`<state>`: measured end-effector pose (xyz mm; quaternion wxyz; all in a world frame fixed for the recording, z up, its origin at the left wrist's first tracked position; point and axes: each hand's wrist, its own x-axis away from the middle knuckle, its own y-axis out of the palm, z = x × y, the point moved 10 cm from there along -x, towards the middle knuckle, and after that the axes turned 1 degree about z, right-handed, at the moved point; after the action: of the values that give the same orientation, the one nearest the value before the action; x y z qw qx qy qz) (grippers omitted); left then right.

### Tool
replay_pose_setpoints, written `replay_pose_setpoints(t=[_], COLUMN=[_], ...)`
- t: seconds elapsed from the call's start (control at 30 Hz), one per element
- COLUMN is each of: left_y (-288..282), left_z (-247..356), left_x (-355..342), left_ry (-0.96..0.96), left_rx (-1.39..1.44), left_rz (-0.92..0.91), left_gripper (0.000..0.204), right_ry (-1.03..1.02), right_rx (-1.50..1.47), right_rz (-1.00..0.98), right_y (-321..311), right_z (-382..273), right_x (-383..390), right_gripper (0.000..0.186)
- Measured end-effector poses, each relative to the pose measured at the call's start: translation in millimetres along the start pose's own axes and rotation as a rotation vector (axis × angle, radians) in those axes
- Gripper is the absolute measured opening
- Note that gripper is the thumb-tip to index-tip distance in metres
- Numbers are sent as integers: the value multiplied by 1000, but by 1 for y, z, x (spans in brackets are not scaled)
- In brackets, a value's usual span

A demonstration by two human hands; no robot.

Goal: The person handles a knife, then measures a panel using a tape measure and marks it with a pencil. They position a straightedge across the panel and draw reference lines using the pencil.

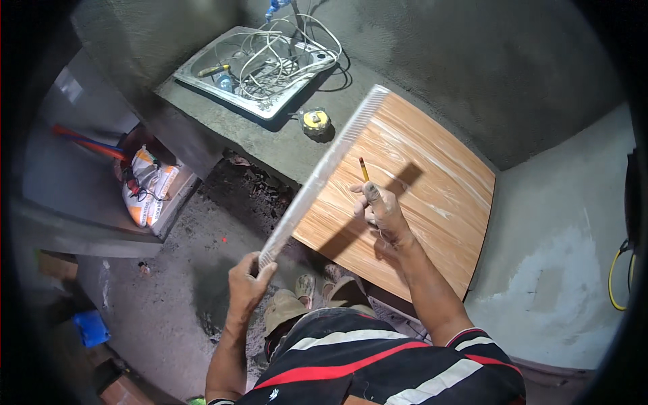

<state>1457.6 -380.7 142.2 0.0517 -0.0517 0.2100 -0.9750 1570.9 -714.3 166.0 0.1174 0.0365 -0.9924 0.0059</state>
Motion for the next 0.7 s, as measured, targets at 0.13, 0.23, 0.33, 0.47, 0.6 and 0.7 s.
replay_pose_setpoints(t=[0.13,0.23,0.33,0.47,0.6,0.7], left_y=[-38,-66,-86,-100,-109,-113], left_z=[-5,-9,-25,-49,-63,-79], left_x=[-15,-12,-5,1,5,-1], left_ry=[-67,-21,-7,-76,-81,-82], left_rx=[-93,-132,-278,-325,-382,-389], left_rz=[93,238,326,309,271,201], left_gripper=[30,30,29,29,30,29], right_ry=[-53,-27,1,9,-35,-62], right_rx=[131,81,24,39,213,344], right_rz=[131,218,293,357,326,316], right_y=[-36,-73,-119,-143,-137,-107], right_z=[9,20,43,51,36,21], right_x=[11,12,2,-6,-18,-60], right_gripper=[65,62,63,68,52,53])
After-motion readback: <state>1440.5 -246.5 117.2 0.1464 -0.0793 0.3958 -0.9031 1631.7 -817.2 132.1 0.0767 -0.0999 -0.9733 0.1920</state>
